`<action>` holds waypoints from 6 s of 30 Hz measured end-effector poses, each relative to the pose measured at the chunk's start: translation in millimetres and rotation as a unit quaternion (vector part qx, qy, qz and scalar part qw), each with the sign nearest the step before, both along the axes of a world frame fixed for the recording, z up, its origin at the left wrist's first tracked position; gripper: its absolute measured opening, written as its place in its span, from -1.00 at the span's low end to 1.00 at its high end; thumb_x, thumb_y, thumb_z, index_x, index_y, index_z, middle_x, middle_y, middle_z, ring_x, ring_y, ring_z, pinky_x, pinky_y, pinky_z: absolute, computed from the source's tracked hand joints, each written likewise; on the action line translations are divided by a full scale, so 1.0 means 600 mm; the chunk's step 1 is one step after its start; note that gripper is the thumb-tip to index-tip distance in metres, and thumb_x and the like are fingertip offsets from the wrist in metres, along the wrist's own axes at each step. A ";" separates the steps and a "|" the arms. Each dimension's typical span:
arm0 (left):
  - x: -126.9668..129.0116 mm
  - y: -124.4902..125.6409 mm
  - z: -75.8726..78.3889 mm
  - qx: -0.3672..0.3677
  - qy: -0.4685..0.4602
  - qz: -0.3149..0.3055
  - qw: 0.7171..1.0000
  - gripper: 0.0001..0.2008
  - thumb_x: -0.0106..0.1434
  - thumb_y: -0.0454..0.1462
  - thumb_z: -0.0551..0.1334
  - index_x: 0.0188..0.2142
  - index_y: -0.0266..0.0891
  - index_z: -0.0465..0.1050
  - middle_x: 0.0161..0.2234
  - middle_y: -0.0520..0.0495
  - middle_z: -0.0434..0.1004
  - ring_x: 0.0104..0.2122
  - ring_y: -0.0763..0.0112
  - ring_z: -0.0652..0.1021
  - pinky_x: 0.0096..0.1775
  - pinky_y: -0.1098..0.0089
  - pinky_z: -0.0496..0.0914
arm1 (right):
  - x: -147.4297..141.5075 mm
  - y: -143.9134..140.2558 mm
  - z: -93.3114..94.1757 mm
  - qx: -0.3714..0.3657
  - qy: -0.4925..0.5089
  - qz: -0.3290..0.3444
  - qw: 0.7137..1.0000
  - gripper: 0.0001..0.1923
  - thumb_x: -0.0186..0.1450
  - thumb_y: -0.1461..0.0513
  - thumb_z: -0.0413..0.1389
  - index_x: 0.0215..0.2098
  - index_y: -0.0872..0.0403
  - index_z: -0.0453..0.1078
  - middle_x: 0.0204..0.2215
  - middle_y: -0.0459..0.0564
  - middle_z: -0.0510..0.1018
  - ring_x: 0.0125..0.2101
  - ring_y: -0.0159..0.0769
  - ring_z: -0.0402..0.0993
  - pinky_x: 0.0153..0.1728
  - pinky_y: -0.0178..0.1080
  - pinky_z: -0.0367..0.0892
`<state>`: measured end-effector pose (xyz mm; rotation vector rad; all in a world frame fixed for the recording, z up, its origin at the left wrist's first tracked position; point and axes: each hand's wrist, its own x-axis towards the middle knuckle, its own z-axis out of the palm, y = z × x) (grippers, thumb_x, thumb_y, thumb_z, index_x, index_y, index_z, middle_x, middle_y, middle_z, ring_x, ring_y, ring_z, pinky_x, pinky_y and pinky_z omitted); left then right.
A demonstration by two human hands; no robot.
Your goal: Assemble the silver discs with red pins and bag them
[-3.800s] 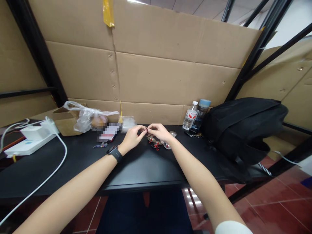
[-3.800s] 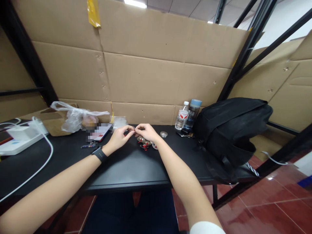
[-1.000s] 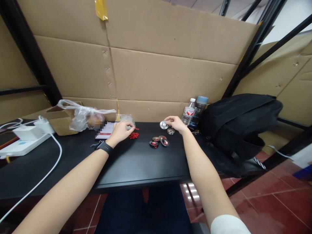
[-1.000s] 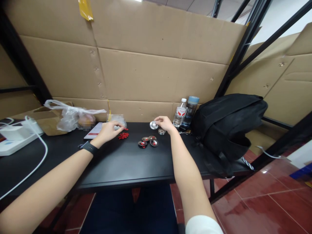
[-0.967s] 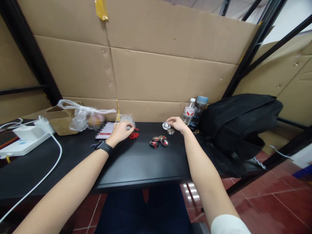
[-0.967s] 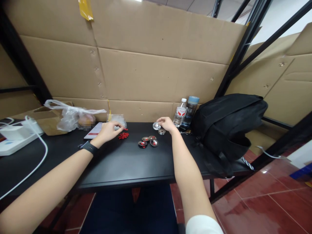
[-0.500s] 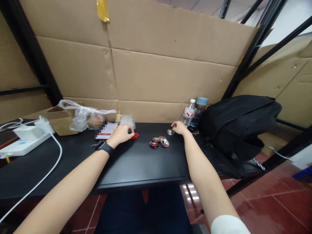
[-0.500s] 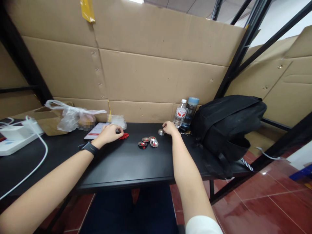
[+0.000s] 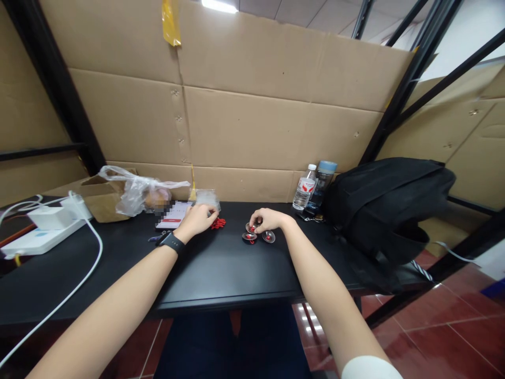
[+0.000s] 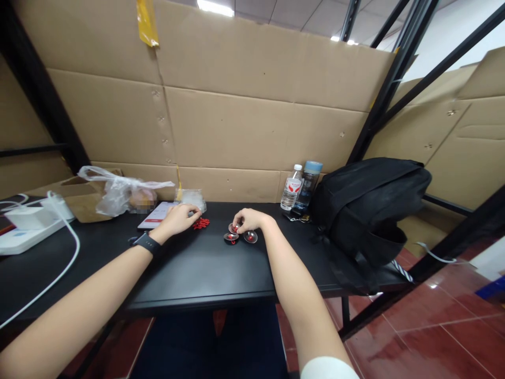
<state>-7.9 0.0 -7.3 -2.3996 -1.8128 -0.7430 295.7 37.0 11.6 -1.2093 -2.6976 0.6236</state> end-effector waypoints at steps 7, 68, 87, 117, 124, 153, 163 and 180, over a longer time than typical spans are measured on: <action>0.002 0.000 -0.002 0.018 -0.016 -0.022 0.999 -0.70 0.33 -0.10 0.12 -0.26 -0.09 0.63 -0.13 -0.11 0.69 -0.06 0.07 0.59 -0.05 0.21 0.35 | -0.008 -0.007 0.003 -0.015 0.011 0.010 1.000 -0.63 -0.03 0.34 0.35 -0.21 0.03 0.64 -0.32 -0.09 0.67 -0.35 -0.33 0.53 -0.36 -0.39 0.29; -0.005 -0.008 0.002 -0.006 0.060 -0.185 0.981 -0.65 0.10 -0.17 0.37 -0.07 -0.02 0.58 0.05 -0.11 0.48 0.09 0.02 0.38 0.08 0.08 0.18 | 0.068 0.021 0.008 -0.095 0.054 -0.063 0.992 -0.80 0.03 0.19 0.35 -0.38 0.11 0.64 -0.42 -0.03 0.68 -0.44 -0.32 0.52 -0.39 -0.35 0.30; 0.064 -0.059 0.024 0.087 -0.203 -0.219 0.950 -0.84 0.29 -0.20 0.25 -0.27 -0.20 0.58 -0.27 -0.04 0.68 -0.29 0.33 0.62 -0.18 0.38 0.46 | -0.089 -0.055 0.006 -0.178 0.412 0.016 0.893 -0.58 0.16 -0.04 0.34 -0.26 0.11 0.45 -0.28 0.04 0.63 -0.28 -0.27 0.61 -0.22 -0.23 0.50; 0.082 -0.053 -0.008 0.051 0.080 -0.330 0.939 -0.55 0.39 -0.41 0.02 0.13 -0.01 0.45 0.09 -0.05 0.55 0.07 0.30 0.49 0.03 0.26 0.23 | 0.141 0.044 -0.013 0.052 0.082 -0.248 0.964 -0.60 -0.06 0.18 0.46 -0.26 0.13 0.59 -0.30 0.00 0.67 -0.30 -0.28 0.58 -0.31 -0.37 0.37; 0.103 -0.064 -0.009 0.029 0.085 -0.341 0.936 -0.71 0.48 -0.24 0.06 -0.08 0.00 0.57 -0.07 -0.03 0.63 -0.02 0.29 0.50 -0.10 0.28 0.17 | 0.137 0.043 -0.015 0.063 0.028 -0.272 0.960 -0.63 -0.01 0.17 0.44 -0.24 0.09 0.58 -0.25 0.03 0.67 -0.24 -0.22 0.59 -0.23 -0.32 0.39; 0.060 -0.040 0.016 0.121 -0.115 -0.109 0.980 -0.85 0.36 -0.18 0.20 -0.22 -0.13 0.53 -0.19 -0.08 0.66 -0.04 0.13 0.51 0.06 0.06 0.17 | -0.087 -0.057 0.015 0.151 0.258 0.023 0.954 -0.45 0.07 0.30 0.29 0.07 0.02 0.50 -0.06 0.06 0.45 -0.20 -0.24 0.49 -0.13 -0.20 0.46; -0.017 -0.003 0.011 0.088 -0.023 -0.144 0.985 -0.80 0.29 -0.10 0.27 -0.38 -0.11 0.59 -0.11 -0.10 0.63 0.04 0.05 0.42 0.04 0.05 0.16 | 0.070 0.008 0.028 0.172 0.110 -0.201 0.958 -0.46 0.04 0.31 0.34 0.02 0.14 0.55 -0.11 0.13 0.64 -0.09 -0.11 0.57 -0.01 -0.21 0.40; -0.016 -0.005 0.007 0.044 0.003 -0.132 0.990 -0.82 0.26 -0.11 0.27 -0.39 -0.10 0.59 -0.14 -0.09 0.62 0.01 0.02 0.42 0.04 0.01 0.19 | 0.120 0.029 -0.002 0.090 0.028 -0.239 0.966 -0.71 0.08 0.22 0.39 -0.21 0.08 0.61 -0.21 0.06 0.69 -0.19 -0.18 0.61 -0.17 -0.31 0.41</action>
